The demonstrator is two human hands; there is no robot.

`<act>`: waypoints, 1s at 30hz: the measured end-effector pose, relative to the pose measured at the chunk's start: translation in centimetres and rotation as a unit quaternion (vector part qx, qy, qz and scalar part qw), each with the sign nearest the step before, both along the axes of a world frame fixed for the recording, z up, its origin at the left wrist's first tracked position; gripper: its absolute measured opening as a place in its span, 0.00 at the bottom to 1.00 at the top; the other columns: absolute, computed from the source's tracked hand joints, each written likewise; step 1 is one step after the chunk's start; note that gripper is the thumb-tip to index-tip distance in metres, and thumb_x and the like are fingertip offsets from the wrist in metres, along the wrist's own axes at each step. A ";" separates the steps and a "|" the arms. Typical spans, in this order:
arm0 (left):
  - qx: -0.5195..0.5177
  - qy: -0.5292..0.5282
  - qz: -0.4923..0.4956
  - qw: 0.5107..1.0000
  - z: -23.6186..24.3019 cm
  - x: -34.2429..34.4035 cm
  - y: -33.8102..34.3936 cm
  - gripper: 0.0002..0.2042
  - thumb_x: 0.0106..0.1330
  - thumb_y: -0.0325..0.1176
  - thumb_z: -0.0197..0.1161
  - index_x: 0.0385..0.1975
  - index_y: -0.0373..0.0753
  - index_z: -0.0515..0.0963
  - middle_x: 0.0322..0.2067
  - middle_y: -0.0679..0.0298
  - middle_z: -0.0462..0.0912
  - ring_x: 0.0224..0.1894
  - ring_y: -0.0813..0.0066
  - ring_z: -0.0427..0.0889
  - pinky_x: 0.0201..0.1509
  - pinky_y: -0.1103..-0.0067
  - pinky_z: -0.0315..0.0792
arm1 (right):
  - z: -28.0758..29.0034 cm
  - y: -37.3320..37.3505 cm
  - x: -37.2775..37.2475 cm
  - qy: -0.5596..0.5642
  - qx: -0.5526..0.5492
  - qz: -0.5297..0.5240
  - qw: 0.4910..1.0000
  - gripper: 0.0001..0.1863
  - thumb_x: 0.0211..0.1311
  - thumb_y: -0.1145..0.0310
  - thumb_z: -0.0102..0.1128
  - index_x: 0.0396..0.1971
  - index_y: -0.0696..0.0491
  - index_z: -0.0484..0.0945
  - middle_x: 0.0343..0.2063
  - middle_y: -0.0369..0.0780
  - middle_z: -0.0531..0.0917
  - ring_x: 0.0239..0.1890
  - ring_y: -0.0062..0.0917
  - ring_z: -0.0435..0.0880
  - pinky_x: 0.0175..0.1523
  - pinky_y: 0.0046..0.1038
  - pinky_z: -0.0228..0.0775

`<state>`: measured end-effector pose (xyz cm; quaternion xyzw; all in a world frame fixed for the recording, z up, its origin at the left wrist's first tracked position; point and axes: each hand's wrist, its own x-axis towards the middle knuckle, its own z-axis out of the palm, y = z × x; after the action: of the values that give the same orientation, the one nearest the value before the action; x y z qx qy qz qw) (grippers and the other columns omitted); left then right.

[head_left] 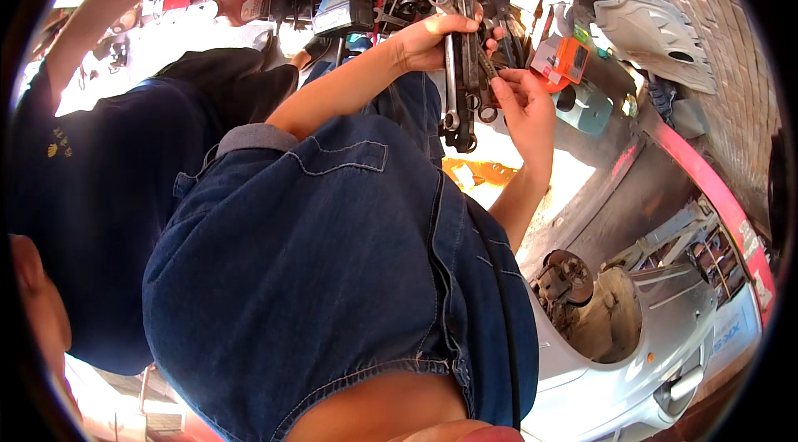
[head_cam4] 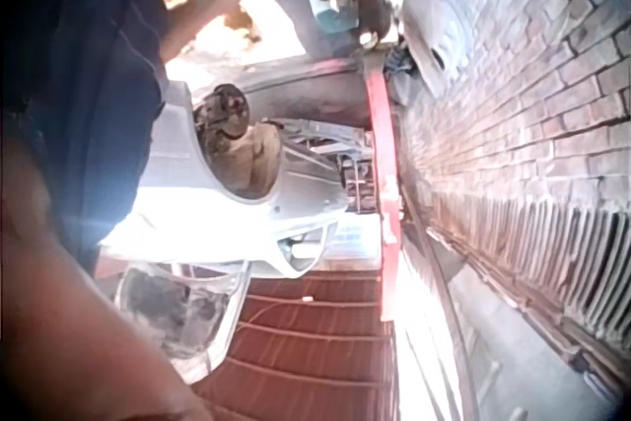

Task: The person manipulates a metal mechanical part by hand, uses a wrench to work on bolts, and applies a power drill to the component.

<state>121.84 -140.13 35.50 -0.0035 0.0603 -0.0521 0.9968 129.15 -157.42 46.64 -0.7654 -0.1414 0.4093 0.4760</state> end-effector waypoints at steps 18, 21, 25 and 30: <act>-0.113 -0.039 0.044 0.992 4.5 0.3 0.6 0.07 0.60 0.26 0.62 0.35 0.42 0.72 0.45 0.63 0.68 0.44 0.72 0.72 0.60 0.70 0.68 | 5.5 -3.7 0.1 -0.018 0.100 -0.141 0.985 0.18 0.72 0.62 0.45 0.44 0.62 0.76 0.42 0.42 0.82 0.36 0.25 0.83 0.40 0.23 0.77; -0.093 -0.022 0.061 0.994 4.7 0.1 0.4 0.07 0.60 0.25 0.62 0.37 0.40 0.74 0.46 0.61 0.70 0.45 0.71 0.73 0.60 0.69 0.68 | 5.8 -3.3 -0.6 -0.037 0.108 -0.144 0.983 0.18 0.71 0.62 0.46 0.46 0.63 0.75 0.40 0.42 0.82 0.37 0.26 0.84 0.41 0.24 0.77; -0.037 -0.018 0.089 0.995 4.6 -0.1 0.6 0.05 0.61 0.27 0.61 0.35 0.40 0.74 0.45 0.61 0.71 0.44 0.71 0.73 0.59 0.69 0.68 | 4.7 -4.0 -0.8 -0.054 0.133 -0.160 0.977 0.19 0.71 0.63 0.47 0.48 0.64 0.74 0.39 0.45 0.82 0.37 0.28 0.84 0.42 0.23 0.77; 0.030 0.051 0.118 0.991 5.1 -1.3 2.7 0.19 0.57 0.34 0.65 0.46 0.32 0.72 0.36 0.59 0.78 0.43 0.65 0.78 0.58 0.67 0.71 | 4.2 -5.4 -0.9 -0.051 0.137 -0.173 0.974 0.18 0.70 0.65 0.47 0.48 0.64 0.73 0.38 0.48 0.82 0.37 0.28 0.84 0.43 0.24 0.76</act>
<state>120.54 -137.40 40.60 0.0167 0.1122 0.0679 0.9912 128.26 -162.84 50.79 -0.7256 -0.0857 0.2577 0.6323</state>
